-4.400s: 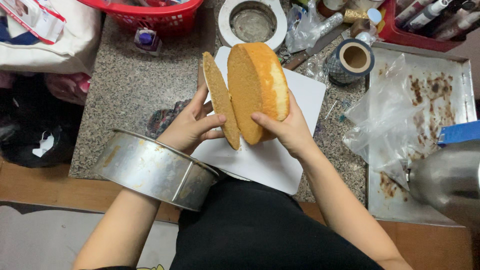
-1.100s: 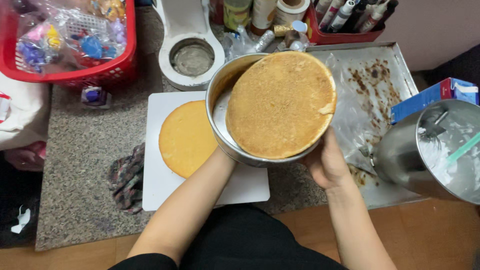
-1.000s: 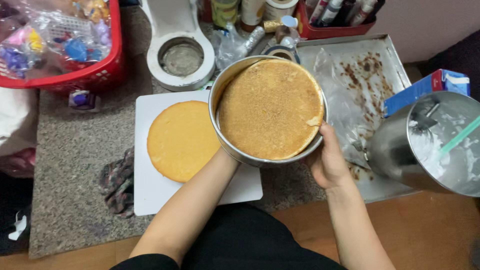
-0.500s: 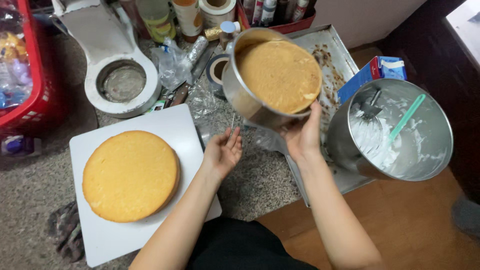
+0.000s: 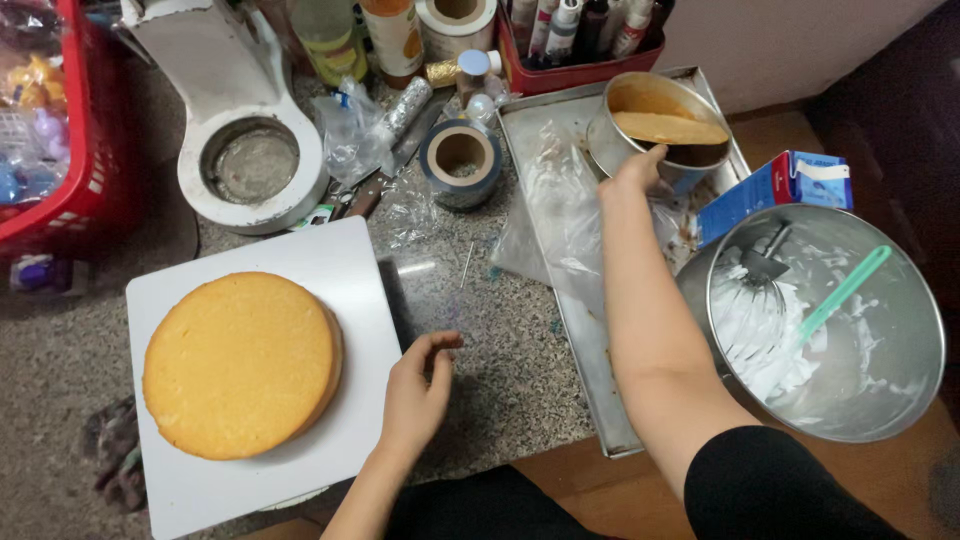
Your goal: The person removes a cake from a tin, peels a layer from its surface, pours liquid from a carton into a mixing bowl containing cream, attaches the bowl to a stand mixer, and slices the cake using a knife.
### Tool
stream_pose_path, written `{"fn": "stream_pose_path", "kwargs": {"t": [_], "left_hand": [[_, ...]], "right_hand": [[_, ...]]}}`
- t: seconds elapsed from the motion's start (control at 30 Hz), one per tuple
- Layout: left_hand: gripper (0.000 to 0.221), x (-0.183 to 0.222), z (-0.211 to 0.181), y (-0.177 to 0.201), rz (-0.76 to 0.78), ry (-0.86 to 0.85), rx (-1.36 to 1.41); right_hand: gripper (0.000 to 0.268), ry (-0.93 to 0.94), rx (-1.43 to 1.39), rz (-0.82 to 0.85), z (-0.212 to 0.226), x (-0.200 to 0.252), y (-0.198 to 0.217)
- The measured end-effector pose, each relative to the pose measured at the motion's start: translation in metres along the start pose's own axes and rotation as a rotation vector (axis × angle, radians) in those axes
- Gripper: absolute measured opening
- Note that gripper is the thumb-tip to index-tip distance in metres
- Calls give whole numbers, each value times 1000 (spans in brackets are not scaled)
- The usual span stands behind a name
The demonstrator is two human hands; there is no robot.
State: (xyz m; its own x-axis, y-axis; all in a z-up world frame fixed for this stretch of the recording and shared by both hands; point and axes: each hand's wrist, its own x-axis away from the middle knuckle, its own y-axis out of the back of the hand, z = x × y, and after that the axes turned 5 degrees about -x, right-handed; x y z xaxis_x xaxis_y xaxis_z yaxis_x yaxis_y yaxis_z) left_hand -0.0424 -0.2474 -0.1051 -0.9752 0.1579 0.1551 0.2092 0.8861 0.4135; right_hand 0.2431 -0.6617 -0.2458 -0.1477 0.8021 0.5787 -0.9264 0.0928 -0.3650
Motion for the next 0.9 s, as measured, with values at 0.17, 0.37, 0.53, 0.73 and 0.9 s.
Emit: {"fn": "stream_pose_path", "kwargs": {"t": [0.17, 0.37, 0.53, 0.73, 0.9], "left_hand": [[36, 11, -3, 9, -83, -493, -551], [48, 15, 9, 11, -126, -498, -536], [46, 25, 20, 15, -73, -497, -438], [33, 63, 39, 42, 64, -470, -208], [26, 127, 76, 89, -376, -431, -242]], "right_hand": [[82, -123, 101, 537, 30, 37, 22], [43, 121, 219, 1110, 47, 210, 133], [23, -57, 521, 1362, 29, 306, 184], [23, 135, 571, 1418, 22, 326, 188], [30, 298, 794, 1396, 17, 340, 195]]}}
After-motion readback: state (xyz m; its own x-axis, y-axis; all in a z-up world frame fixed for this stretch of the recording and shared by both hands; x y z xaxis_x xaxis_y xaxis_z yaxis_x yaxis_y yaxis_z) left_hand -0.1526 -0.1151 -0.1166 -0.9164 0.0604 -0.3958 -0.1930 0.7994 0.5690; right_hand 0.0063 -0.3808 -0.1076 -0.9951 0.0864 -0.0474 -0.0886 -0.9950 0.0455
